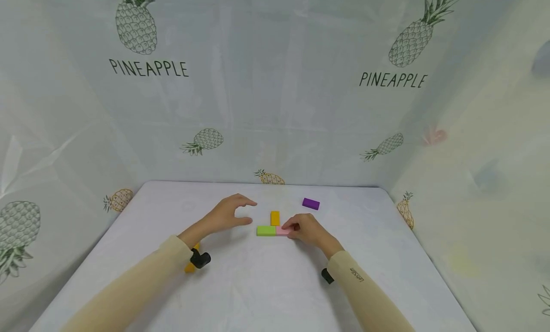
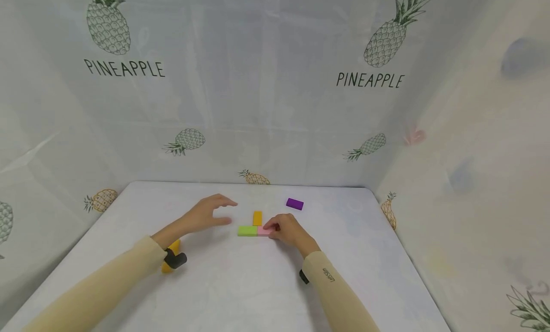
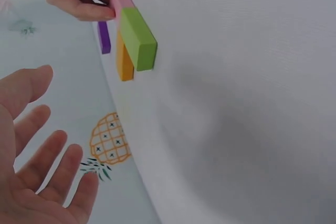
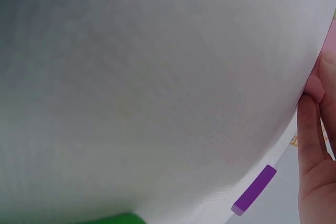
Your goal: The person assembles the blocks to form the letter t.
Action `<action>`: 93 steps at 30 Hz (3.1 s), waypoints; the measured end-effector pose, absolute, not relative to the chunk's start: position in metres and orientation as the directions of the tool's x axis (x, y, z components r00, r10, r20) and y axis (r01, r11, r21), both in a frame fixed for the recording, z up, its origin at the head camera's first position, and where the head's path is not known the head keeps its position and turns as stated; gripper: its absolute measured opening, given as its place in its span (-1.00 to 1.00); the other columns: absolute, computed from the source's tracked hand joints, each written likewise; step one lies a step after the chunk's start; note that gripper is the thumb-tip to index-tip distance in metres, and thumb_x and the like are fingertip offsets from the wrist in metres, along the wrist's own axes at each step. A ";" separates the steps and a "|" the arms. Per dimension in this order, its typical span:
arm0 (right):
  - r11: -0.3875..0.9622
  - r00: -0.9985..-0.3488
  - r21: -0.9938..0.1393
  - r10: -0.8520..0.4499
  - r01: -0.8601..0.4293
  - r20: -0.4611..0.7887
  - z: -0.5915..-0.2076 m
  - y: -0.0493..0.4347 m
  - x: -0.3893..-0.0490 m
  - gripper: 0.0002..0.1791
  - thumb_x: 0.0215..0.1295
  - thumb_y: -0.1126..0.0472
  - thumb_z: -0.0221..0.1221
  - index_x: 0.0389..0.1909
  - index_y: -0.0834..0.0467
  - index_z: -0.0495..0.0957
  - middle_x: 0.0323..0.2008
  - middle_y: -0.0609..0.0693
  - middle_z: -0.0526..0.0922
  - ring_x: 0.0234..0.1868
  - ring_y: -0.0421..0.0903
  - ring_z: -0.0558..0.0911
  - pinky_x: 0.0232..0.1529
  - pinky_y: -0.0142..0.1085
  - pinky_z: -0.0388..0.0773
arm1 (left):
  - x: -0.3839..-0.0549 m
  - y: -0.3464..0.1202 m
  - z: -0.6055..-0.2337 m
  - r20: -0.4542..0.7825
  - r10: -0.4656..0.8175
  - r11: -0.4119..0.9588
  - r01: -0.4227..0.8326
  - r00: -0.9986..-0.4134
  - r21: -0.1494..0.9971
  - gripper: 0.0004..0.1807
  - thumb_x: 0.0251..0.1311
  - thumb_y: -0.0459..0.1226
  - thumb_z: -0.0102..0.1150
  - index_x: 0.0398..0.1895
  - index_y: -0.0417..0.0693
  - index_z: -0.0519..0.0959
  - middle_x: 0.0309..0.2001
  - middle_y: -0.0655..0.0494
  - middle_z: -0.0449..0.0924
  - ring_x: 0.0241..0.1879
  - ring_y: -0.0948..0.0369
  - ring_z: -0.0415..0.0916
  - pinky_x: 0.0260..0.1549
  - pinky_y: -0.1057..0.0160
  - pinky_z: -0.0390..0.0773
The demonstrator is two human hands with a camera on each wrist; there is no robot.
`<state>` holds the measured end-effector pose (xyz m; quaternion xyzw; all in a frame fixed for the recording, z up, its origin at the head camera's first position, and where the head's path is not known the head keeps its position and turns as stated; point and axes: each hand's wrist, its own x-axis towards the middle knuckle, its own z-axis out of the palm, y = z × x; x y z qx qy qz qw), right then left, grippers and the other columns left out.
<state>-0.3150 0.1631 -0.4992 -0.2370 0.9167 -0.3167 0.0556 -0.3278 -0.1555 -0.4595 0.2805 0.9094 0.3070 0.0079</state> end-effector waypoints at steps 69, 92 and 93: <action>0.696 -0.886 -0.599 -0.460 -0.396 0.052 -0.503 0.163 -0.316 -0.75 0.32 0.35 0.44 -0.04 0.02 0.82 -0.05 -0.11 0.78 -0.12 -0.18 0.58 -0.05 -0.30 0.61 | -0.224 -0.316 -0.506 0.085 0.516 0.756 0.500 -0.853 0.423 -0.14 0.07 0.20 0.58 0.47 0.27 0.53 0.57 0.00 0.33 0.47 -0.21 0.36 0.29 -0.39 0.47; 0.699 -0.881 -0.587 -0.471 -0.407 0.050 -0.503 0.165 -0.317 -0.76 0.33 0.31 0.45 -0.03 0.00 0.83 -0.07 -0.14 0.77 -0.13 -0.17 0.56 -0.02 -0.32 0.62 | -0.232 -0.318 -0.512 0.089 0.565 0.755 0.558 -0.820 0.344 -0.28 0.13 0.23 0.52 0.36 0.34 0.60 0.48 0.19 0.44 0.39 0.00 0.46 0.30 -0.14 0.57; 0.700 -0.881 -0.587 -0.470 -0.407 0.050 -0.503 0.165 -0.316 -0.76 0.33 0.30 0.45 -0.03 0.00 0.83 -0.07 -0.14 0.77 -0.14 -0.18 0.56 -0.03 -0.32 0.62 | -0.232 -0.318 -0.511 0.088 0.566 0.755 0.558 -0.820 0.344 -0.28 0.12 0.23 0.53 0.36 0.34 0.61 0.48 0.19 0.44 0.39 0.01 0.46 0.30 -0.14 0.57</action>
